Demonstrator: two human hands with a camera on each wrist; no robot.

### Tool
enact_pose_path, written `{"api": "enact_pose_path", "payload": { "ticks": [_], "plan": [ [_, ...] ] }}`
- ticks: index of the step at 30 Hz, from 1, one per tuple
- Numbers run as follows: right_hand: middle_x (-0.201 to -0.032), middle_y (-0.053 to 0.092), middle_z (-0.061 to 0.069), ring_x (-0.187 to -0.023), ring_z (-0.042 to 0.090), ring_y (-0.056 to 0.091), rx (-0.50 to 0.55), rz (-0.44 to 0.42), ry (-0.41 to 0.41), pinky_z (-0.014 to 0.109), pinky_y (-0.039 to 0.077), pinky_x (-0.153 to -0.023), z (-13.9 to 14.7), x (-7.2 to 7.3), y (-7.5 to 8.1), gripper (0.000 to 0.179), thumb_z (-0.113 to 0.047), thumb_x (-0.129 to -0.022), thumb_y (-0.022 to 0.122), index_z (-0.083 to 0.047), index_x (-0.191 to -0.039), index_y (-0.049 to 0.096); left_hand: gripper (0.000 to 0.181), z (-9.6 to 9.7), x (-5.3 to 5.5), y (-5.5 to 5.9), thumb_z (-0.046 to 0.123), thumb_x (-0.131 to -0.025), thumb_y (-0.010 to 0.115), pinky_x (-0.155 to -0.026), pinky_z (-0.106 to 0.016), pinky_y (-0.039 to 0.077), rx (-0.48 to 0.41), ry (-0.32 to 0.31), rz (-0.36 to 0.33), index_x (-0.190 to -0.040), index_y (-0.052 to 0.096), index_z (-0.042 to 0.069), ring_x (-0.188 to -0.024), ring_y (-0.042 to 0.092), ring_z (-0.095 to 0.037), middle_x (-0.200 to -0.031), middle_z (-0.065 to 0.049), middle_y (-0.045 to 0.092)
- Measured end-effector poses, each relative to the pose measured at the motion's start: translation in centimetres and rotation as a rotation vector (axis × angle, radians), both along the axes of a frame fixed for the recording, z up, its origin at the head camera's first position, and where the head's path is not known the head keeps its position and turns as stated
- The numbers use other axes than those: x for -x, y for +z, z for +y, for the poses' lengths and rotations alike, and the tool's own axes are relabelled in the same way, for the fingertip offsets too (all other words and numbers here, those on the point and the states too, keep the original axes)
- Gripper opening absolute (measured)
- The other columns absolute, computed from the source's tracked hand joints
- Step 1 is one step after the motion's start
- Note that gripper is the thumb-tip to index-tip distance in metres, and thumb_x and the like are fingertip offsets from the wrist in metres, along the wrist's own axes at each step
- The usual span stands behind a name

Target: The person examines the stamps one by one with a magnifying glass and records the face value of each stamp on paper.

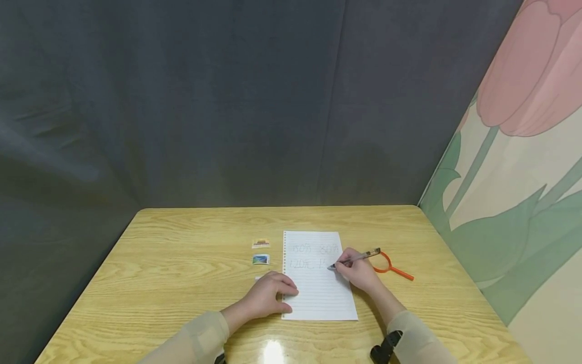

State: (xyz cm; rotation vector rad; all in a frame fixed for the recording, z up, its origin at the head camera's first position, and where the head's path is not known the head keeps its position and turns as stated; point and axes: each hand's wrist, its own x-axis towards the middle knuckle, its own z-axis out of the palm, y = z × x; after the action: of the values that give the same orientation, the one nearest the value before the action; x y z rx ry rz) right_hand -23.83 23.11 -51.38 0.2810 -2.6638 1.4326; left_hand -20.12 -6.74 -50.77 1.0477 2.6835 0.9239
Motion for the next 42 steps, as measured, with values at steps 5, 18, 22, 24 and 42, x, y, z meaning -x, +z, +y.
{"api": "enact_pose_path", "payload": {
  "ticks": [5,18,22,24,42],
  "plan": [
    [-0.072,0.061,0.001,-0.059,0.009,0.047,0.026,-0.001,0.05,0.019,0.039,-0.051,-0.25,0.01,0.08,0.01,-0.001,-0.086,0.07,-0.005,-0.082,0.063,0.037,-0.03,0.04,-0.06,0.024,-0.079,0.085,-0.104,-0.037,0.043,-0.004,0.002,-0.007,-0.114,0.076,0.016,-0.117,0.052,-0.012,-0.115,0.016,0.063],
    [-0.072,0.057,0.002,-0.058,0.012,0.045,0.013,-0.026,-0.067,0.02,0.038,-0.05,-0.47,0.67,0.1,0.009,-0.002,-0.086,0.07,-0.005,-0.083,0.062,0.037,0.11,-0.06,0.02,0.023,-0.078,0.085,-0.102,-0.037,0.044,-0.006,-0.013,0.032,-0.113,0.076,0.016,-0.115,0.053,-0.013,-0.114,0.014,0.064],
    [-0.074,0.06,0.001,-0.06,0.012,0.048,0.004,0.003,-0.052,0.019,0.039,-0.052,-0.6,0.73,0.08,0.01,-0.002,-0.085,0.071,-0.005,-0.083,0.062,0.037,0.09,-0.09,0.09,0.022,-0.078,0.085,-0.103,-0.037,0.044,-0.002,-0.016,0.043,-0.113,0.076,0.016,-0.115,0.053,-0.014,-0.114,0.013,0.064],
    [-0.075,0.062,0.001,-0.061,0.011,0.05,-0.003,0.01,-0.048,0.019,0.039,-0.052,-0.64,0.76,0.04,0.01,-0.002,-0.085,0.071,-0.005,-0.083,0.062,0.037,0.08,-0.09,0.13,0.022,-0.078,0.085,-0.103,-0.037,0.044,0.001,-0.014,0.041,-0.113,0.076,0.016,-0.115,0.053,-0.014,-0.114,0.013,0.064],
    [-0.074,0.067,0.003,-0.061,0.014,0.055,0.05,-0.053,-0.131,0.021,0.045,-0.049,0.07,0.48,-0.07,0.01,-0.002,-0.088,0.069,-0.003,-0.086,0.058,0.037,0.07,-0.2,0.17,0.023,-0.079,0.085,-0.105,-0.038,0.042,0.002,0.001,0.007,-0.114,0.076,0.016,-0.117,0.052,-0.013,-0.115,0.014,0.063]
  ]
}}
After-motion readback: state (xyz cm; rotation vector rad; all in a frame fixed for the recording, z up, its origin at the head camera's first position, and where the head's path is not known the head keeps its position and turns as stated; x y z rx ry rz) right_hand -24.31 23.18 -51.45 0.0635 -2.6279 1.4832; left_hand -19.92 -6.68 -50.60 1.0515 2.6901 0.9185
